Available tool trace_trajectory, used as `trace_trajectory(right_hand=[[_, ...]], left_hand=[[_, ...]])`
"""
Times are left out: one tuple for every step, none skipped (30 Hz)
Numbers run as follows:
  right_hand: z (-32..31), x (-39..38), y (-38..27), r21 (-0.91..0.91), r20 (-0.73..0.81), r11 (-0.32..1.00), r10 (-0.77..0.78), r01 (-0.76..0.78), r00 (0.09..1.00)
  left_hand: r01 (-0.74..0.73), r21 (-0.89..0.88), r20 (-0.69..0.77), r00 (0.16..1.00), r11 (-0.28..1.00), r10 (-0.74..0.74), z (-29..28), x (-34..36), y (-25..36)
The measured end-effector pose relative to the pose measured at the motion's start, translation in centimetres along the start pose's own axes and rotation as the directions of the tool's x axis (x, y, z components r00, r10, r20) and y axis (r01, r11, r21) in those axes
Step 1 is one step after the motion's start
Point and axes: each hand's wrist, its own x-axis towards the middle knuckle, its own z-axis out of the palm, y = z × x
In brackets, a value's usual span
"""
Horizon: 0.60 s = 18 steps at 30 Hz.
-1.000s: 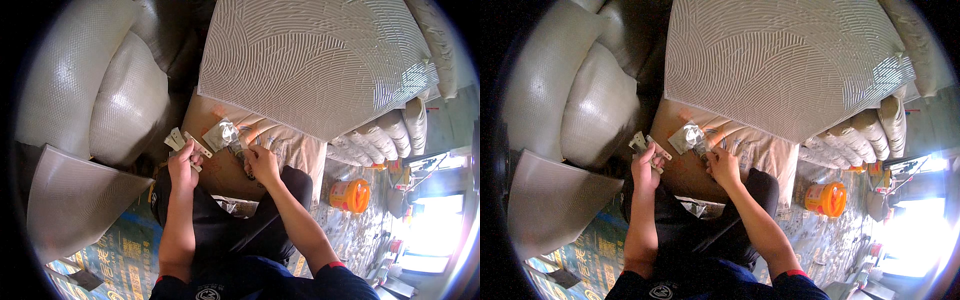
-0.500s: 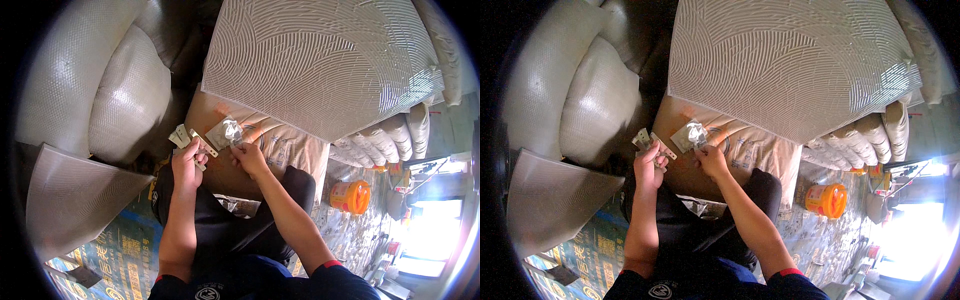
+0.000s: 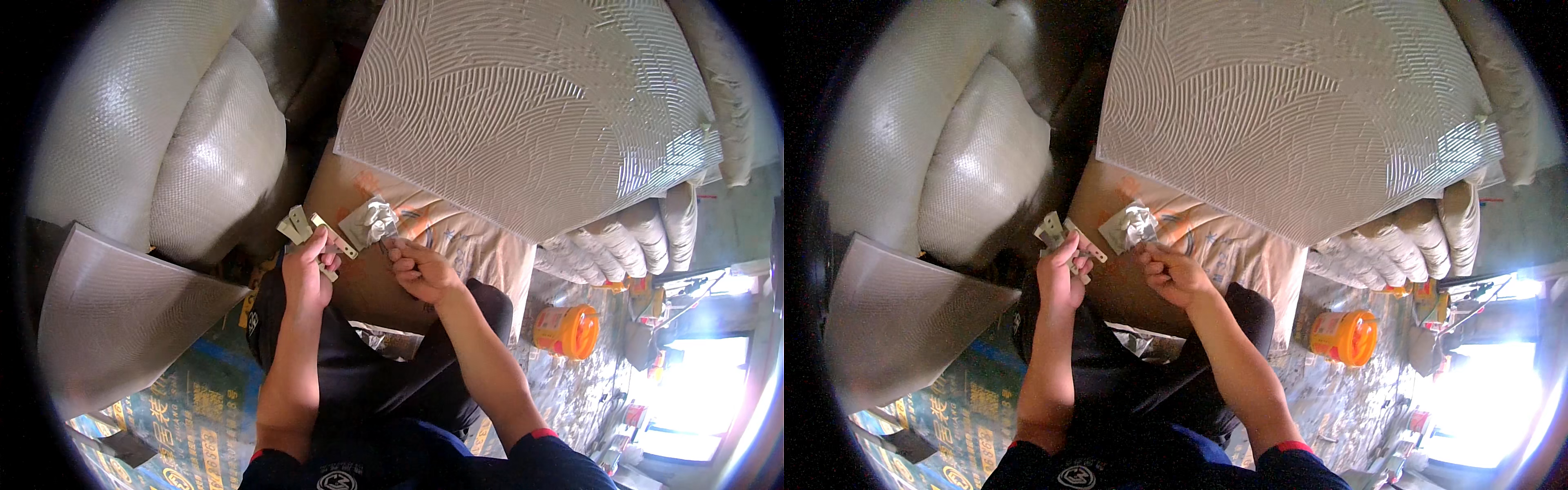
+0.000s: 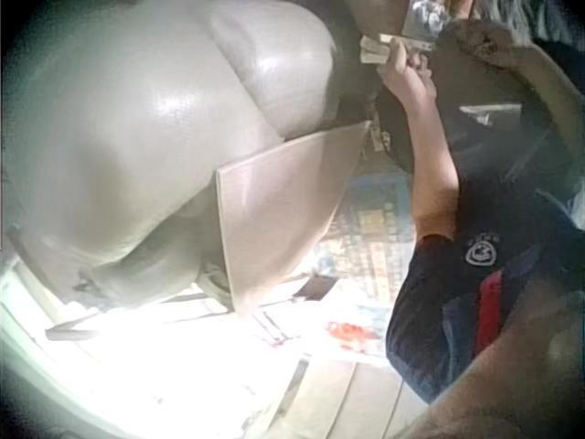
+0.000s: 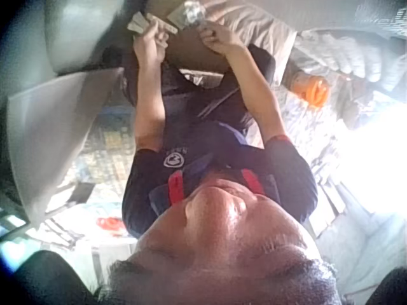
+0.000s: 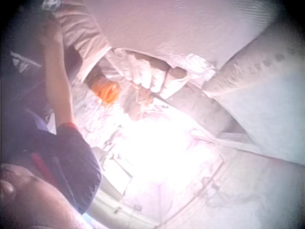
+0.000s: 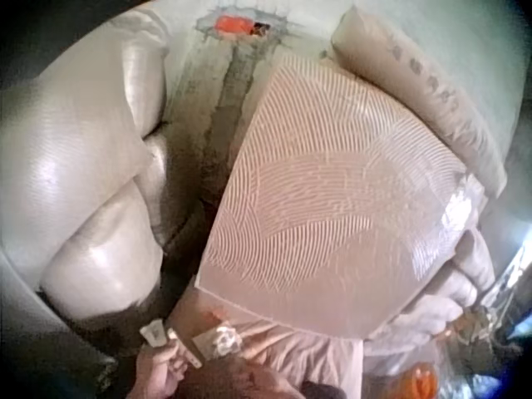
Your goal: The person prepares a tile for installation by applying adhesive compound to a spacer and attaching it to the back of the tile, then uses a trowel to apply and smooth adhesive across the tile surface.
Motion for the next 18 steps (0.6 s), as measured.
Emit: trace_trajectory(right_hand=[[0.5,-0.6,-0.8,0.069,0.029,0.997,0.012,-0.014,1.000],[0.9,-1.4,-1.5,0.065,0.028,0.998,0.003,-0.005,1.000],[1.5,-2.7,-2.7,0.020,0.049,0.999,-0.041,0.040,0.998],[2.9,-3.7,-4.2,-0.037,0.084,0.995,-0.089,0.092,0.993],[4.0,-4.9,-5.4,-0.056,0.092,0.991,-0.118,0.123,0.989],[5.7,-6.4,-7.2,-0.164,0.053,0.967,-0.191,0.198,0.980],[7.8,-7.4,-9.0,-0.267,0.028,0.928,-0.264,0.262,0.964],[10.1,-8.7,-10.8,-0.422,0.026,0.823,-0.408,0.380,0.913],[12.3,-10.2,-12.8,-0.453,0.053,0.784,-0.450,0.423,0.891],[14.2,-10.7,-14.7,-0.544,0.020,0.684,-0.569,0.486,0.822],[16.0,-11.8,-16.5,-0.634,-0.017,0.569,-0.688,0.524,0.726],[17.7,-12.7,-18.5,-0.665,0.093,0.432,-0.761,0.609,0.642],[19.4,-13.2,-20.6,-0.678,0.203,0.288,-0.811,0.676,0.549],[20.9,-13.9,-22.8,-0.714,0.281,0.141,-0.839,0.686,0.465],[22.4,-14.4,-24.7,-0.737,0.356,-0.003,-0.851,0.676,0.386],[23.6,-15.0,-26.3,-0.776,0.390,-0.136,-0.870,0.616,0.300],[24.7,-15.2,-27.6,-0.799,0.428,-0.253,-0.876,0.545,0.221],[27.2,-16.2,-28.9,-0.854,0.485,-0.417,-0.854,0.311,0.187]], left_hand=[[-0.002,-0.006,0.009,1.000,1.000,0.002,0.0,0.2,-0.2],[0.007,0.001,-0.002,1.000,1.000,-0.007,-0.3,0.2,-0.5],[0.019,0.002,0.002,1.000,1.000,-0.019,-0.1,0.4,-1.0],[0.054,-0.032,-0.050,0.997,0.998,-0.055,0.0,0.8,-1.2],[0.081,-0.022,-0.020,0.996,0.996,-0.081,-1.0,0.8,-1.5],[0.098,-0.027,0.041,0.994,0.995,-0.097,-1.4,1.1,-1.8],[0.080,-0.033,0.018,0.997,0.996,-0.080,-1.0,0.9,-1.5],[0.069,-0.040,0.001,0.998,0.997,-0.069,-0.4,0.7,-1.2],[0.037,-0.035,0.059,0.998,0.999,-0.035,0.2,0.5,-1.2],[-0.013,-0.012,0.081,0.997,1.000,0.014,-0.2,0.2,-0.6],[-0.026,-0.022,0.111,0.993,0.999,0.028,-0.2,0.2,-0.6],[-0.005,-0.018,0.089,0.996,1.000,0.007,-0.1,0.3,-0.8],[0.015,-0.014,0.064,0.998,1.000,-0.015,-0.1,0.4,-0.9],[0.014,-0.024,0.086,0.996,1.000,-0.012,-0.1,0.7,-1.2],[0.031,-0.035,0.060,0.998,0.999,-0.029,-0.2,0.8,-1.5],[0.057,-0.043,0.036,0.998,0.997,-0.056,0.0,0.9,-2.3],[0.064,-0.040,0.045,0.997,0.997,-0.062,0.2,0.7,-2.6],[0.059,-0.036,0.072,0.996,0.998,-0.057,0.8,0.6,-2.5]])
